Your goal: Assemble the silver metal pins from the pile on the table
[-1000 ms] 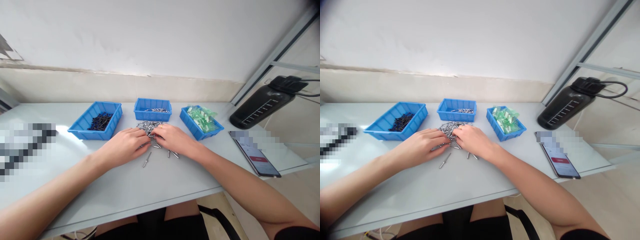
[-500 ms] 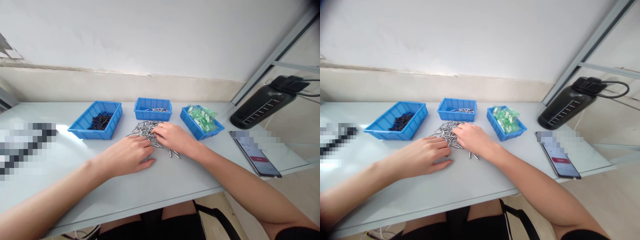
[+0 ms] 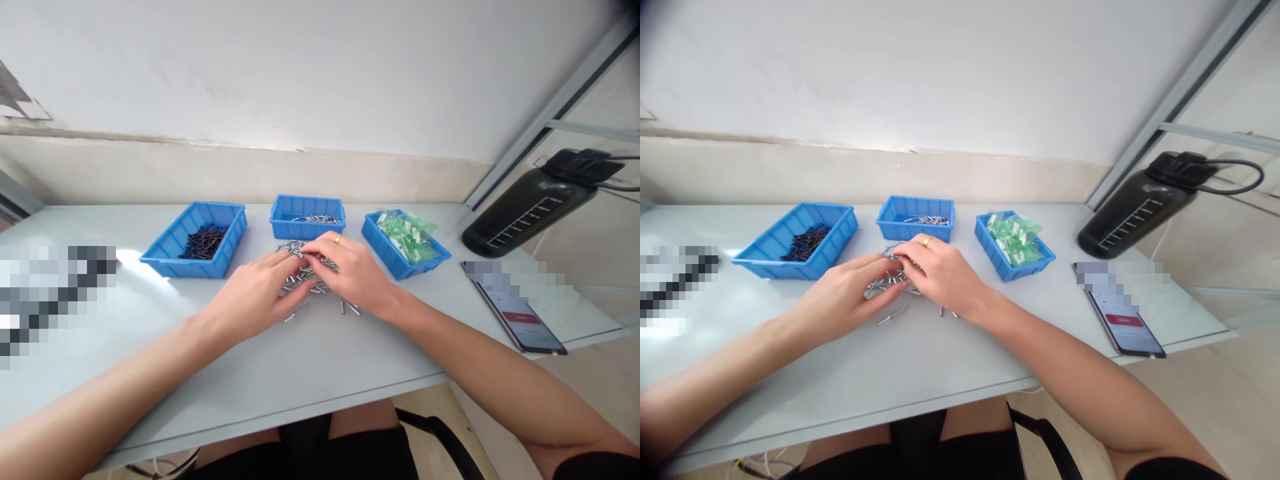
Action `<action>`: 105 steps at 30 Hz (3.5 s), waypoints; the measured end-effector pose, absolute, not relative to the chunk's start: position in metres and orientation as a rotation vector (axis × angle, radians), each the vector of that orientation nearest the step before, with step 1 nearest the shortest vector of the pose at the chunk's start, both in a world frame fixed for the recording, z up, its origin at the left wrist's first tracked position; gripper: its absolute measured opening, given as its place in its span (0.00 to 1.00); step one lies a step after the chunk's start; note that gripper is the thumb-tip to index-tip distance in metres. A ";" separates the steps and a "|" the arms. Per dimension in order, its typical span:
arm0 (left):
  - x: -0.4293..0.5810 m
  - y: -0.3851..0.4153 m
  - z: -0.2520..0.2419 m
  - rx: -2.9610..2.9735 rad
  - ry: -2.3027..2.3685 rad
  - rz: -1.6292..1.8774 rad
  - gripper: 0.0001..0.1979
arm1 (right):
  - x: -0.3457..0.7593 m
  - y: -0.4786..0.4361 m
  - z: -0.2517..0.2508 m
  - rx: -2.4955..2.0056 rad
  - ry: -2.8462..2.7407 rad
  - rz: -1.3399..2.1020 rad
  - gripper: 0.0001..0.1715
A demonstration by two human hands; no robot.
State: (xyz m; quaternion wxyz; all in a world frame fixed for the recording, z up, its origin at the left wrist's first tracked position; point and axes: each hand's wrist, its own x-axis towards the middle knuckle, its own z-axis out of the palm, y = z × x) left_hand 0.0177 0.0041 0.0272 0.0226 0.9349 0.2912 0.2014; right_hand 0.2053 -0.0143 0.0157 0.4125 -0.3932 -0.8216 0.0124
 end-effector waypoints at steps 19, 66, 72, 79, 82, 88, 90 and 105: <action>0.020 0.007 0.027 2.582 0.908 0.800 0.07 | 0.200 -0.019 0.019 -0.851 -1.987 0.114 0.16; 0.013 0.011 0.043 2.578 1.024 1.161 0.09 | 0.211 -0.011 0.020 -1.120 -2.254 0.004 0.16; 0.013 0.009 0.042 2.638 0.922 1.108 0.08 | 0.208 -0.011 0.017 -1.094 -2.345 -0.049 0.16; 0.011 0.015 0.044 2.603 1.024 1.102 0.09 | 0.218 -0.009 0.024 -1.007 -2.067 -0.011 0.15; 0.012 0.017 0.040 2.630 0.945 0.997 0.09 | 0.216 -0.013 0.026 -0.955 -2.021 -0.043 0.12; 0.013 0.018 0.033 2.701 0.715 0.806 0.10 | 0.209 -0.022 0.029 -0.779 -2.085 -0.074 0.10; 0.013 0.016 0.033 2.714 0.684 0.790 0.10 | 0.209 -0.023 0.030 -0.728 -2.077 -0.098 0.10; 0.010 0.017 0.041 2.505 0.933 1.262 0.05 | 0.213 -0.012 0.022 -1.036 -2.078 -0.076 0.14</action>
